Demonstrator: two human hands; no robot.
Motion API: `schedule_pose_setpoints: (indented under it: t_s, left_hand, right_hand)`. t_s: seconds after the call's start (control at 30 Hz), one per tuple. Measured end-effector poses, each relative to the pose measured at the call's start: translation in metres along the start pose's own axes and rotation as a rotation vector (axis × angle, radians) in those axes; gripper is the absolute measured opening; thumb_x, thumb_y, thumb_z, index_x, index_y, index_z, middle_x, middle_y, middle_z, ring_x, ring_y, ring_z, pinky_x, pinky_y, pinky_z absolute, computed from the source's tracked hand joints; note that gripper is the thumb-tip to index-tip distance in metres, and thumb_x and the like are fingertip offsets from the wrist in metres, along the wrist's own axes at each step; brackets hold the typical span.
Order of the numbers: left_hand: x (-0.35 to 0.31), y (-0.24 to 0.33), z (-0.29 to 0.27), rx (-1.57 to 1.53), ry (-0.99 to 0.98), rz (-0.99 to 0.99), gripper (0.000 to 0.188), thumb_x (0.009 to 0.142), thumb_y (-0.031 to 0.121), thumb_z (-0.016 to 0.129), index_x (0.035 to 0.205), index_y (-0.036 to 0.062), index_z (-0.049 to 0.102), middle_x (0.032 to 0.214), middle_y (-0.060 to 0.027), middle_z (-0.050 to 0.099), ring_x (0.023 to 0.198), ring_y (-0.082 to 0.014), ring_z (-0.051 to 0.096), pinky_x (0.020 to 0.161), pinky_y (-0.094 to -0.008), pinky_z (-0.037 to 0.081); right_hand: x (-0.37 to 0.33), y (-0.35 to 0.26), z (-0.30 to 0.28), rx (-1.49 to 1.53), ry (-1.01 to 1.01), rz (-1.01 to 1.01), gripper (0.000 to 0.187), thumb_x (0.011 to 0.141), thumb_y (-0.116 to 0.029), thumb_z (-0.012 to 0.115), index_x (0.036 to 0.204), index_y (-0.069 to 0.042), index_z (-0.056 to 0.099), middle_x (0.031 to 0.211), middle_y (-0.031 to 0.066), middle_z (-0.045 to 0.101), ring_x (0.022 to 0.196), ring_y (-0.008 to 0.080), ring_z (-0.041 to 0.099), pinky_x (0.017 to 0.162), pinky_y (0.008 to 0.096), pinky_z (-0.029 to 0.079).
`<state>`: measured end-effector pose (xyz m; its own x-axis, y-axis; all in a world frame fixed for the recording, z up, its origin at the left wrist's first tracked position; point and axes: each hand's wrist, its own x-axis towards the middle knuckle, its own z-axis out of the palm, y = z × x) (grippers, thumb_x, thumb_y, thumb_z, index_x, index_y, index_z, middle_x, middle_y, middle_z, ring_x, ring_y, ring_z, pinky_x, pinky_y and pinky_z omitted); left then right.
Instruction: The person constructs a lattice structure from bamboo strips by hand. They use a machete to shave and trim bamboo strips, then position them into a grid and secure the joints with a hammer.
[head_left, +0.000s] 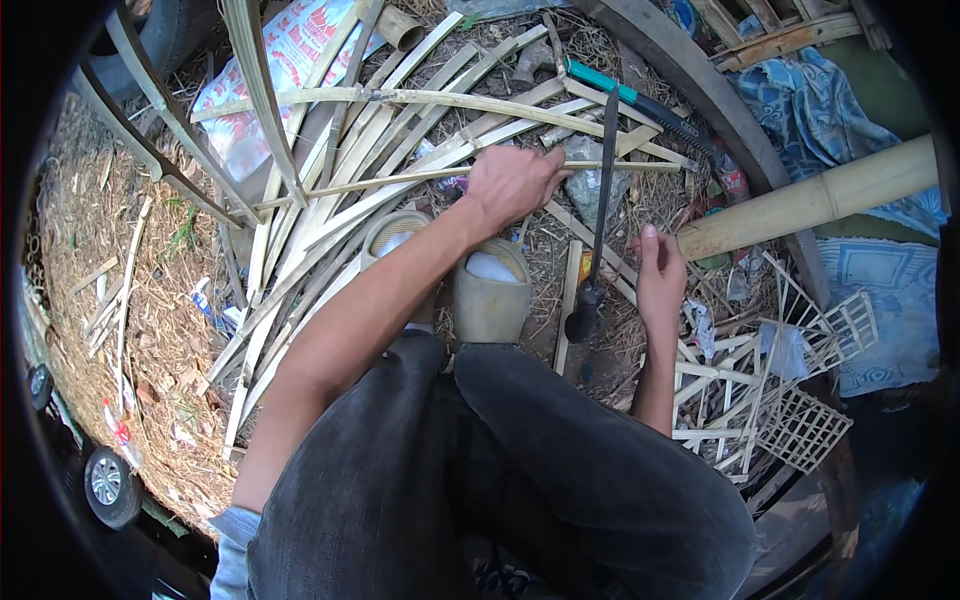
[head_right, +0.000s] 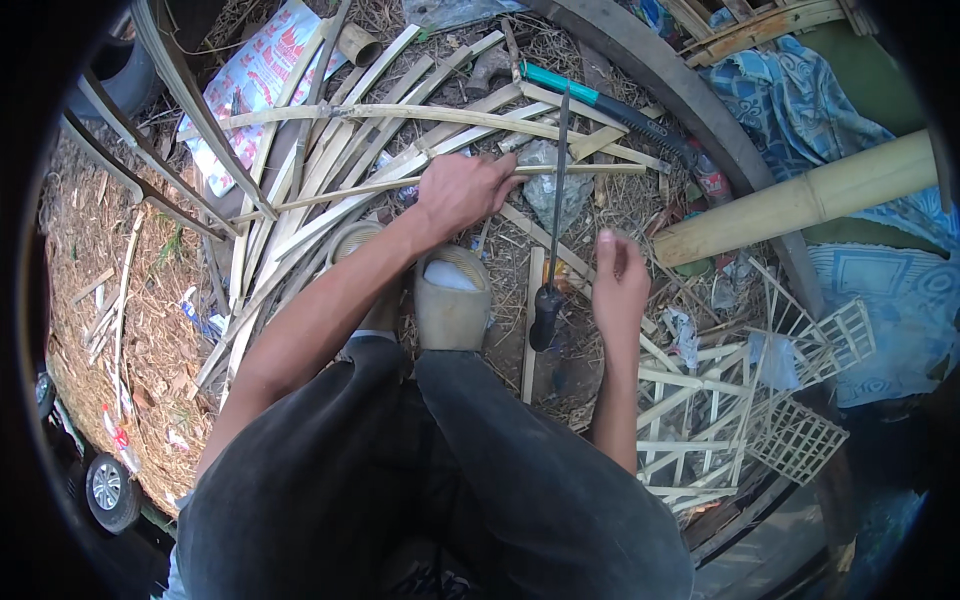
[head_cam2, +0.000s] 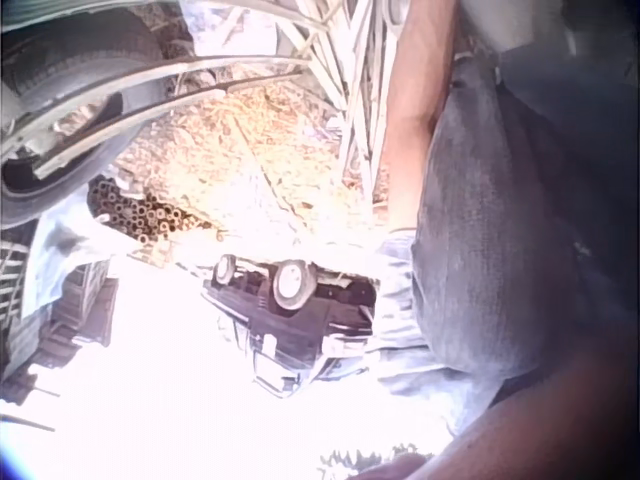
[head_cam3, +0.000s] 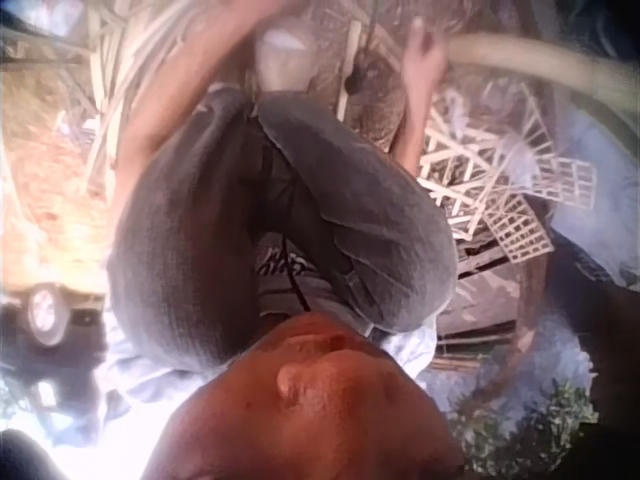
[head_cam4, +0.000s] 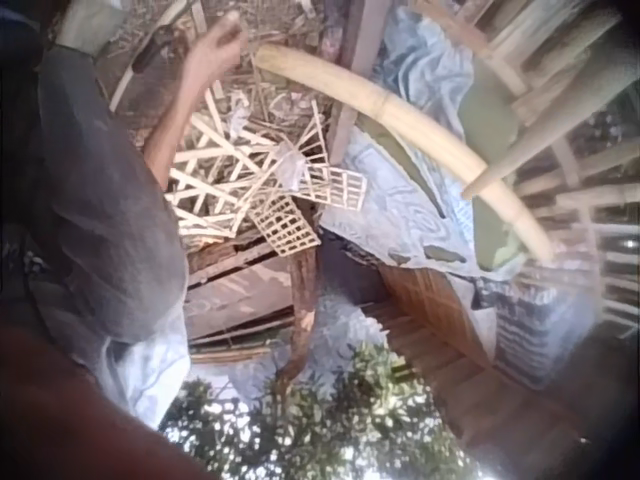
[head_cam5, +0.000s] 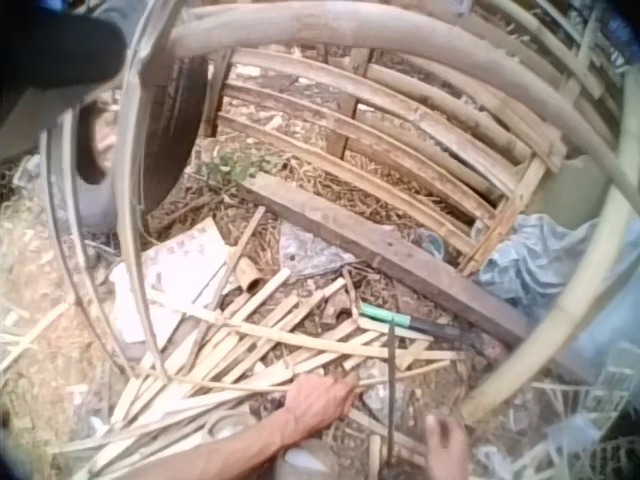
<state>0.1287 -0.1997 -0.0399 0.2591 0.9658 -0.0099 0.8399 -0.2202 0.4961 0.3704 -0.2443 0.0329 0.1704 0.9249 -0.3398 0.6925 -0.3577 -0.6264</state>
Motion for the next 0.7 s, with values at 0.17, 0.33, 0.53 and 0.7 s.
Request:
schedule_pose_setpoints:
  t_s: [0.17, 0.33, 0.53, 0.7]
  left_hand:
    - [0.001, 0.002, 0.008, -0.059, 0.099, 0.042, 0.032, 0.098, 0.040, 0.058, 0.090, 0.0087, 0.063, 0.059, -0.0125, 0.064, 0.053, -0.0331, 0.065, 0.045, -0.0461, 0.050]
    - [0.004, 0.005, 0.007, -0.040, 0.066, 0.029, 0.031, 0.097, 0.040, 0.060, 0.088, 0.0108, 0.062, 0.066, -0.0106, 0.066, 0.054, -0.0317, 0.065, 0.045, -0.0449, 0.050]
    - [-0.006, -0.002, 0.004, -0.073, 0.121, -0.001, 0.031, 0.098, 0.040, 0.059, 0.090, 0.0108, 0.061, 0.070, -0.0113, 0.068, 0.056, -0.0323, 0.066, 0.046, -0.0450, 0.050]
    - [0.001, 0.005, 0.003, -0.062, 0.060, -0.003, 0.029, 0.098, 0.039, 0.058, 0.091, 0.0110, 0.063, 0.067, -0.0118, 0.067, 0.056, -0.0330, 0.066, 0.047, -0.0457, 0.050]
  right_hand:
    - [0.150, -0.055, -0.023, -0.537, 0.307, -0.831, 0.041, 0.097, -0.034, 0.065, 0.118, 0.000, 0.059, 0.112, 0.0215, 0.067, 0.103, 0.0392, 0.063, 0.090, 0.0471, 0.050]
    - [0.189, -0.072, -0.030, -0.887, -0.220, -0.605, 0.050, 0.097, -0.050, 0.057, 0.107, -0.001, 0.058, 0.098, 0.0221, 0.070, 0.094, 0.0423, 0.067, 0.080, 0.0520, 0.053]
    - [0.130, -0.098, -0.031, -0.966, 0.047, -0.567, 0.049, 0.094, -0.050, 0.063, 0.101, -0.002, 0.061, 0.087, 0.0202, 0.070, 0.081, 0.0401, 0.069, 0.071, 0.0527, 0.053]
    - [0.086, -0.067, -0.021, -0.637, 0.578, -0.529, 0.042, 0.086, -0.039, 0.078, 0.098, -0.001, 0.063, 0.080, 0.0160, 0.067, 0.077, 0.0366, 0.065, 0.074, 0.0487, 0.051]
